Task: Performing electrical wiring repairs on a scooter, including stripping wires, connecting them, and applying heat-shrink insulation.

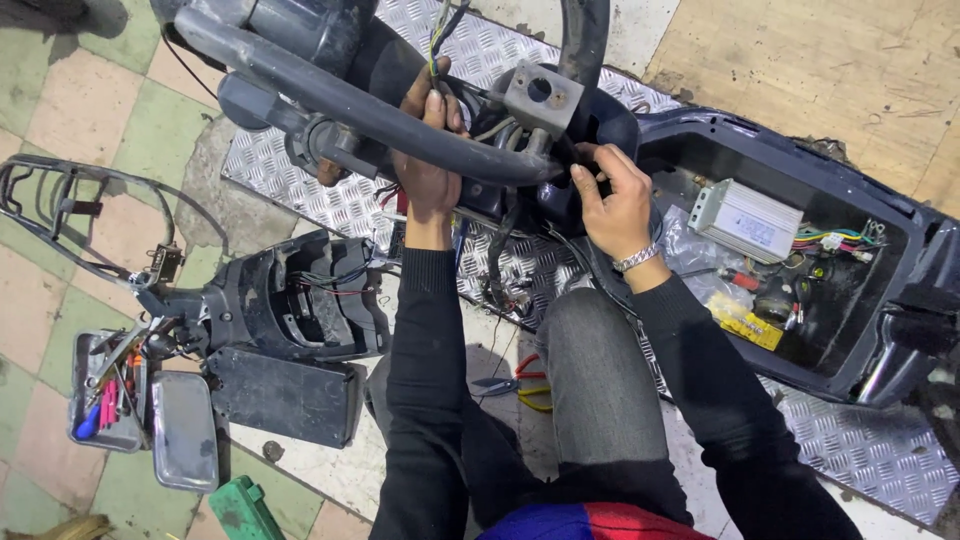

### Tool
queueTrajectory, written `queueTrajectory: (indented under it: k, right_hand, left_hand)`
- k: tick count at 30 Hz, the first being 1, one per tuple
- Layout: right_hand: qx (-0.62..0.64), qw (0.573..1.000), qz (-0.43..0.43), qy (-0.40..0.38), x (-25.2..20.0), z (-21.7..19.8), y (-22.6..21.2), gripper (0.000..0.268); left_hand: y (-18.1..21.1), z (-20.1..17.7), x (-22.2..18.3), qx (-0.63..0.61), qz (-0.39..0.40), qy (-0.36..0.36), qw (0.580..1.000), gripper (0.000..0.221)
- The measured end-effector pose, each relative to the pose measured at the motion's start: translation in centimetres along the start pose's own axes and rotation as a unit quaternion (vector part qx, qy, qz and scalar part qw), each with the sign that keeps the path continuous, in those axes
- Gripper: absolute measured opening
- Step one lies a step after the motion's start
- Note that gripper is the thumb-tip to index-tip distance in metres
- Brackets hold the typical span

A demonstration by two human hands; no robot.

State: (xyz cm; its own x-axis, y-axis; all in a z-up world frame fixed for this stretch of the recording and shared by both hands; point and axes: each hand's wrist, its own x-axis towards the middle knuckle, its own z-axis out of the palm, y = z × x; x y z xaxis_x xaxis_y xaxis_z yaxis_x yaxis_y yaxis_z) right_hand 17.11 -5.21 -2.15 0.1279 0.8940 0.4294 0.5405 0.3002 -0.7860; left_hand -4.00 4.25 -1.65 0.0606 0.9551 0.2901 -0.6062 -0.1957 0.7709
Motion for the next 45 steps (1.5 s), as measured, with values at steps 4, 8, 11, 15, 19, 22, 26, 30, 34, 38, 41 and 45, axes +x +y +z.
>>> queueTrajectory:
  k: [4,8,11,15,19,22,26,30,34,38,41,45]
  right_hand:
    - [-0.002,1.0,-0.003,-0.001,-0.1,0.1,-0.1,0.02]
    - [-0.005,1.0,-0.005,-0.001,-0.1,0.2,0.0,0.019]
    - [-0.009,1.0,0.004,-0.004,-0.2,0.3,0.4,0.02]
    - [0.049,0.999,-0.011,-0.004,-0.7,0.3,3.7,0.017]
    - [0.162,0.986,0.012,0.032,0.8,-2.9,-1.0,0.042]
    - [0.216,0.975,-0.009,0.043,2.3,-5.7,-6.6,0.046]
    - [0.167,0.983,0.045,-0.056,3.5,-7.3,-10.9,0.025]
    - [0.184,0.98,0.08,-0.014,3.0,-8.4,-10.7,0.018]
    - [0.174,0.979,0.101,0.017,2.2,-10.3,-10.1,0.017]
    - [0.216,0.968,0.125,0.009,1.8,-10.6,-9.1,0.015]
    - [0.246,0.963,0.113,-0.008,2.6,-10.0,-9.5,0.021]
    - [0.245,0.963,0.106,-0.043,2.5,-9.4,-10.6,0.026]
  left_hand:
    - [-1.8,-1.4,-0.3,-0.024,0.053,-0.019,0.998,0.035]
    - [-0.6,0.0,-0.6,0.1,0.04,0.021,0.994,0.033]
    - [-0.2,0.2,-0.8,0.11,0.046,0.013,0.993,0.032]
    - [0.2,0.9,-0.4,0.27,0.156,-0.004,0.95,0.022]
    - [0.2,0.0,-0.5,0.328,0.198,-0.039,0.923,0.023]
    - [1.4,1.0,-0.8,0.345,0.224,-0.074,0.908,0.029]
    - [5.1,3.8,0.8,0.327,0.146,-0.168,0.919,0.026]
    - [7.5,5.9,3.1,0.356,0.211,-0.238,0.879,0.02]
    - [6.6,6.5,3.7,0.259,0.159,-0.212,0.929,0.029]
    - [6.6,6.7,3.7,0.273,0.132,-0.252,0.919,0.018]
    - [6.5,6.6,3.4,0.29,0.134,-0.205,0.925,0.013]
    - [4.9,4.6,1.2,0.288,0.038,-0.004,0.957,0.031]
